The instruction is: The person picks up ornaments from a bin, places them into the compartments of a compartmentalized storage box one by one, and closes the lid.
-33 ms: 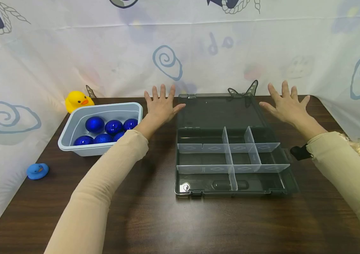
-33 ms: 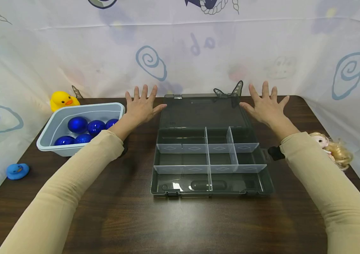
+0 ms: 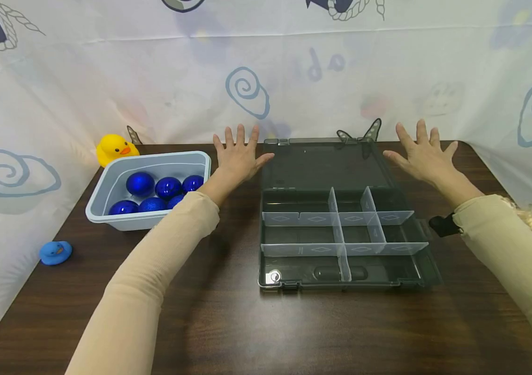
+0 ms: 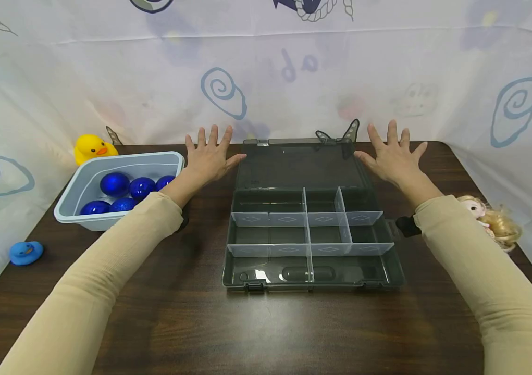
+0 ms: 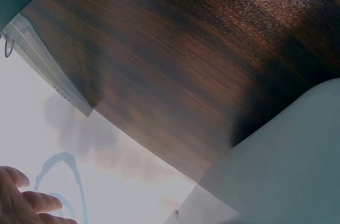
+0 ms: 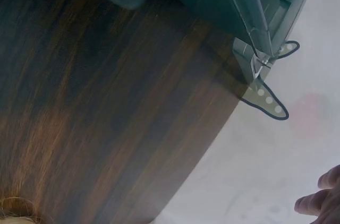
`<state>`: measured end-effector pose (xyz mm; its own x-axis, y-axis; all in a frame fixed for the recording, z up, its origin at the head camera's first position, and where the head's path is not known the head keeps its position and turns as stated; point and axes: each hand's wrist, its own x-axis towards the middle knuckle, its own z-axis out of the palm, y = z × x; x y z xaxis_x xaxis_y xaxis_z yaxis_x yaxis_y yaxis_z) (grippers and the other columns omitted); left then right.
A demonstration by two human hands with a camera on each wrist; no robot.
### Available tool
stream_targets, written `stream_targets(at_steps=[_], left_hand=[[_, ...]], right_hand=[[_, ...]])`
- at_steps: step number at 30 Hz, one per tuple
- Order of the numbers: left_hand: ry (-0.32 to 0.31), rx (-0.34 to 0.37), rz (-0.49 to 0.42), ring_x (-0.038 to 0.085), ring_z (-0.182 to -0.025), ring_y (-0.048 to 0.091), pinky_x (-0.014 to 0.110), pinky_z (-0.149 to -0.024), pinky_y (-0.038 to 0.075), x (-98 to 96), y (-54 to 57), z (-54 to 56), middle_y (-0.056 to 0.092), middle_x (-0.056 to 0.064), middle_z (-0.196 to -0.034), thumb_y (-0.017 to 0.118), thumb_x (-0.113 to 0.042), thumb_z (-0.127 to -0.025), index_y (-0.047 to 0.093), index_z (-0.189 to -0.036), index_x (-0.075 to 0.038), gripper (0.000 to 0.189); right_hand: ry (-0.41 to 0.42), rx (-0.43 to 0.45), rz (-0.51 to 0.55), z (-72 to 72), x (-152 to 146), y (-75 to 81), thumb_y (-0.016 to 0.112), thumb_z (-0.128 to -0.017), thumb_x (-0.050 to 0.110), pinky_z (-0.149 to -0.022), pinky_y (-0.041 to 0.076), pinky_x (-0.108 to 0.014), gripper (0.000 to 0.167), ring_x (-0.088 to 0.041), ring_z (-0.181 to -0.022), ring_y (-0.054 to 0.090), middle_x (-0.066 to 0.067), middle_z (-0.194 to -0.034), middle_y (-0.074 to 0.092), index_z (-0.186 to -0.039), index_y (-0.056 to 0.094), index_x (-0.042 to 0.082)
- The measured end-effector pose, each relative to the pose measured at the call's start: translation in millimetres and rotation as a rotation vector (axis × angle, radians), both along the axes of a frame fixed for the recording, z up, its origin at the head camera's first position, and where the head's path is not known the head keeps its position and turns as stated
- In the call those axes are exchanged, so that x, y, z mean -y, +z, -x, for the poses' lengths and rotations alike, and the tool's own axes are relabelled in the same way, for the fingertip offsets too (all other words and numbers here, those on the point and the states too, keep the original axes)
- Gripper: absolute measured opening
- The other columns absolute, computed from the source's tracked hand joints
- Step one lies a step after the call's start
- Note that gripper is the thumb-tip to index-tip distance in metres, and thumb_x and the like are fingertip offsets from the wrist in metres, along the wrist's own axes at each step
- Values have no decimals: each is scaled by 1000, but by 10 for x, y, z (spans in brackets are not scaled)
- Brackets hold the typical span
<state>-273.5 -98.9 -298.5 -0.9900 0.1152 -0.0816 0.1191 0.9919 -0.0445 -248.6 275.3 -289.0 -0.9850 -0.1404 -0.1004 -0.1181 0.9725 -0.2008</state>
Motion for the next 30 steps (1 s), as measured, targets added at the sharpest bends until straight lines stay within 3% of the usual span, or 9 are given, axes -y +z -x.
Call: stream_targets(at_steps=[7, 10, 13, 16, 19, 21, 23, 27, 30], left_hand=[[8, 9, -27, 41, -143, -5, 63, -111, -2, 34, 30, -27, -1, 16, -158, 21, -67, -93, -6, -152, -23, 78], [3, 45, -112, 40, -143, -4, 62, -111, 1, 82, 104, -71, -2, 15, -158, 22, -66, -93, -7, -152, -22, 79], [-26, 83, -261, 39, -144, 2, 58, -114, 6, 221, 232, -146, 3, 15, -158, 26, -62, -95, -3, -152, -18, 78], [-62, 106, -426, 37, -142, 16, 53, -114, 15, 476, 375, -256, 15, 15, -156, 32, -54, -98, 8, -152, -13, 72], [-65, 108, -563, 37, -136, 32, 50, -111, 27, 778, 446, -359, 32, 17, -150, 40, -44, -99, 23, -150, -9, 64], [-39, 101, -627, 38, -131, 40, 51, -107, 33, 967, 429, -411, 42, 19, -144, 46, -37, -99, 32, -146, -8, 58], [-9, 105, -666, 38, -126, 45, 51, -104, 37, 1127, 361, -441, 48, 20, -138, 51, -33, -97, 40, -142, -7, 53], [23, 141, -694, 36, -121, 49, 50, -104, 37, 1334, 151, -455, 52, 21, -133, 60, -30, -93, 48, -136, -4, 51], [23, 166, -697, 37, -120, 50, 50, -105, 35, 1411, -9, -439, 52, 23, -132, 64, -27, -90, 49, -134, -3, 52]], right_hand=[[50, 33, 119, -46, -44, -35, 28, -95, 60, -99, -1, -76, 81, -56, -135, -5, -34, -150, -10, -151, -4, 11], [99, 90, 273, -160, -151, -70, 37, -99, 48, -102, 17, -70, 74, -54, -134, 15, -33, -150, 10, -151, 4, 7], [140, 155, 431, -329, -308, -154, 43, -100, 34, -98, 33, -62, 64, -47, -130, 33, -28, -147, 29, -150, 16, 5], [172, 208, 538, -504, -466, -294, 48, -99, 23, -95, 45, -34, 58, -23, -130, 42, -24, -146, 34, -149, 23, 6], [222, 252, 622, -636, -599, -438, 52, -97, 12, -87, 41, -10, 61, 6, -125, 36, -25, -150, 26, -149, 21, 3], [232, 280, 680, -696, -650, -512, 54, -95, 9, -84, 37, -3, 64, 20, -116, 32, -24, -153, 20, -149, 20, 3], [245, 287, 712, -733, -677, -568, 56, -94, 6, -86, 37, -2, 67, 23, -115, 31, -23, -154, 16, -149, 18, 3], [208, 270, 745, -770, -683, -625, 59, -92, 6, -86, 40, -4, 68, 23, -113, 35, -19, -155, 18, -148, 22, 2], [184, 247, 762, -773, -672, -645, 60, -91, 6, -85, 42, -6, 66, 20, -111, 40, -8, -153, 25, -148, 25, 3]])
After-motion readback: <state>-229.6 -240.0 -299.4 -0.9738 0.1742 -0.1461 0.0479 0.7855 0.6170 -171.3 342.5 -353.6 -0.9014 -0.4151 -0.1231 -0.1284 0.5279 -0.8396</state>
